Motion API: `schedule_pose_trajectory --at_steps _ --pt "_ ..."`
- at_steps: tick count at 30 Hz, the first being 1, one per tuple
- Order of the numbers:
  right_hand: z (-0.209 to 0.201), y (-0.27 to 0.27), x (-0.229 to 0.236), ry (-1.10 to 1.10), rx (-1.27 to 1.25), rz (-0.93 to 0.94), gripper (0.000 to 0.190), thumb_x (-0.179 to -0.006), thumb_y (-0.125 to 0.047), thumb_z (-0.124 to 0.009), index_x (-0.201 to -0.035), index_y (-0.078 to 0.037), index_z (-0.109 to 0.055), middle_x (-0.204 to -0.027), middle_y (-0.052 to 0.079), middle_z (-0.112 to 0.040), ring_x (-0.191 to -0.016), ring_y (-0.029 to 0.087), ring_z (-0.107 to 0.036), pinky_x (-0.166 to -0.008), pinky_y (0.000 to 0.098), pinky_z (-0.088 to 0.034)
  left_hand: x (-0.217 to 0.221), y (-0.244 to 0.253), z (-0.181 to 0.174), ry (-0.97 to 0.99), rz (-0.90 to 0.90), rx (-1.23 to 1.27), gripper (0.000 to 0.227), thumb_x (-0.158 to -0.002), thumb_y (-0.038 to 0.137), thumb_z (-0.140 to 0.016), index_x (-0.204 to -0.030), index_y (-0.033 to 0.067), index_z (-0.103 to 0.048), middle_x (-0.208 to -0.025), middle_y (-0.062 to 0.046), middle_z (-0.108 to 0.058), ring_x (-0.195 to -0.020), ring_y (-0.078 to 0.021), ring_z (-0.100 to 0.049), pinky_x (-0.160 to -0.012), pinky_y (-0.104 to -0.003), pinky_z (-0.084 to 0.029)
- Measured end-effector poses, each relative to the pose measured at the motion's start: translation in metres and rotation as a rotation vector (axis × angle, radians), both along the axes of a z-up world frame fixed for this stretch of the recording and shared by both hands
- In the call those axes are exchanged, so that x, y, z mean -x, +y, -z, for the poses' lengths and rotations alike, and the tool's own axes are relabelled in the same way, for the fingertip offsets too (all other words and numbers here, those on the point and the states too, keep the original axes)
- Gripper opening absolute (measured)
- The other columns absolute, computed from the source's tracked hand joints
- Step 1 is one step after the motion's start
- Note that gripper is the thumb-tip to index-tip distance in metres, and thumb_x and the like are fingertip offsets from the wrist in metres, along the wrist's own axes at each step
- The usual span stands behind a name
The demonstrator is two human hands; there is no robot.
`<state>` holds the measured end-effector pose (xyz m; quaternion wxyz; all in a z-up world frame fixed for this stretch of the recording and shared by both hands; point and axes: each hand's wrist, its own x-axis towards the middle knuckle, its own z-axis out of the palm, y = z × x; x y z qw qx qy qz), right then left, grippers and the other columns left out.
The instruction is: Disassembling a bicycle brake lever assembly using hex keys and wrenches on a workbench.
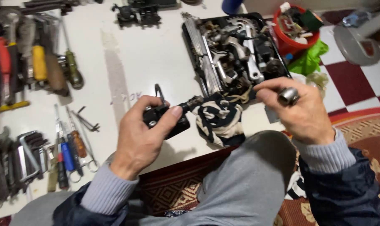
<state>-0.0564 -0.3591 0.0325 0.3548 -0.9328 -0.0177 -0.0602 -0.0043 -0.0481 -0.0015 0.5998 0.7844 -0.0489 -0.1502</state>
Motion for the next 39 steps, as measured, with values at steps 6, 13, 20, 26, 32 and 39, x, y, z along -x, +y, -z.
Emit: schedule_pose_trajectory --at_steps 6,13,20,26,32,39 --pt "-0.008 0.101 -0.022 0.197 -0.342 0.006 0.03 -0.09 -0.029 -0.066 -0.106 -0.005 -0.076 -0.09 0.009 -0.079 -0.081 0.016 -0.076 -0.077 0.0249 -0.059 0.003 0.013 0.0 -0.123 -0.06 0.082 0.033 -0.084 0.043 -0.07 -0.094 0.0126 -0.062 -0.078 -0.001 -0.069 -0.068 -0.0129 -0.065 -0.058 -0.026 -0.055" --pt "0.007 0.145 -0.047 0.182 -0.434 0.007 0.024 -0.094 -0.028 -0.068 -0.09 -0.005 -0.072 -0.077 0.008 -0.074 -0.075 0.014 -0.068 -0.074 0.0266 -0.052 0.006 0.035 0.01 -0.404 -0.133 -0.004 0.036 -0.086 0.045 -0.07 -0.095 0.0107 -0.062 -0.076 0.001 -0.063 -0.056 -0.0111 -0.046 -0.052 -0.029 -0.038" --pt "0.028 0.157 -0.057 0.199 -0.693 -0.155 0.014 -0.094 -0.012 -0.07 -0.101 0.0 -0.07 -0.081 0.009 -0.068 -0.071 0.016 -0.061 -0.065 0.0258 -0.049 0.006 0.053 0.017 -0.42 -0.215 -0.095 0.04 -0.084 0.049 -0.069 -0.093 0.0116 -0.059 -0.073 0.001 -0.062 -0.056 -0.0139 -0.048 -0.052 -0.032 -0.042" --pt "0.036 0.156 -0.062 0.163 -0.617 -0.193 0.013 -0.091 -0.005 -0.07 -0.104 -0.004 -0.07 -0.074 0.002 -0.059 -0.061 0.01 -0.046 -0.055 0.0227 -0.037 0.001 0.061 0.009 -0.062 -0.203 -0.06 0.043 -0.079 0.057 -0.068 -0.088 0.0156 -0.058 -0.072 0.002 -0.062 -0.065 -0.0144 -0.053 -0.061 -0.031 -0.044" --pt "0.044 0.155 -0.067 0.247 -0.7 -0.086 0.024 -0.097 -0.02 -0.061 -0.11 -0.001 -0.066 -0.076 0.008 -0.065 -0.045 0.008 -0.03 -0.041 0.0244 -0.022 -0.002 0.057 0.011 -0.105 -0.195 -0.066 0.044 -0.081 0.057 -0.066 -0.088 0.0145 -0.057 -0.072 0.002 -0.058 -0.065 -0.0142 -0.049 -0.059 -0.031 -0.04" --pt "0.061 0.141 -0.072 0.238 -0.823 -0.155 0.019 -0.098 -0.021 -0.067 -0.087 -0.005 -0.066 -0.052 -0.001 -0.042 -0.046 0.011 -0.036 -0.048 0.0274 -0.038 -0.004 0.048 0.018 -0.202 -0.182 -0.113 0.044 -0.082 0.054 -0.068 -0.092 0.0126 -0.058 -0.071 0.0 -0.058 -0.062 -0.0162 -0.05 -0.057 -0.034 -0.04"
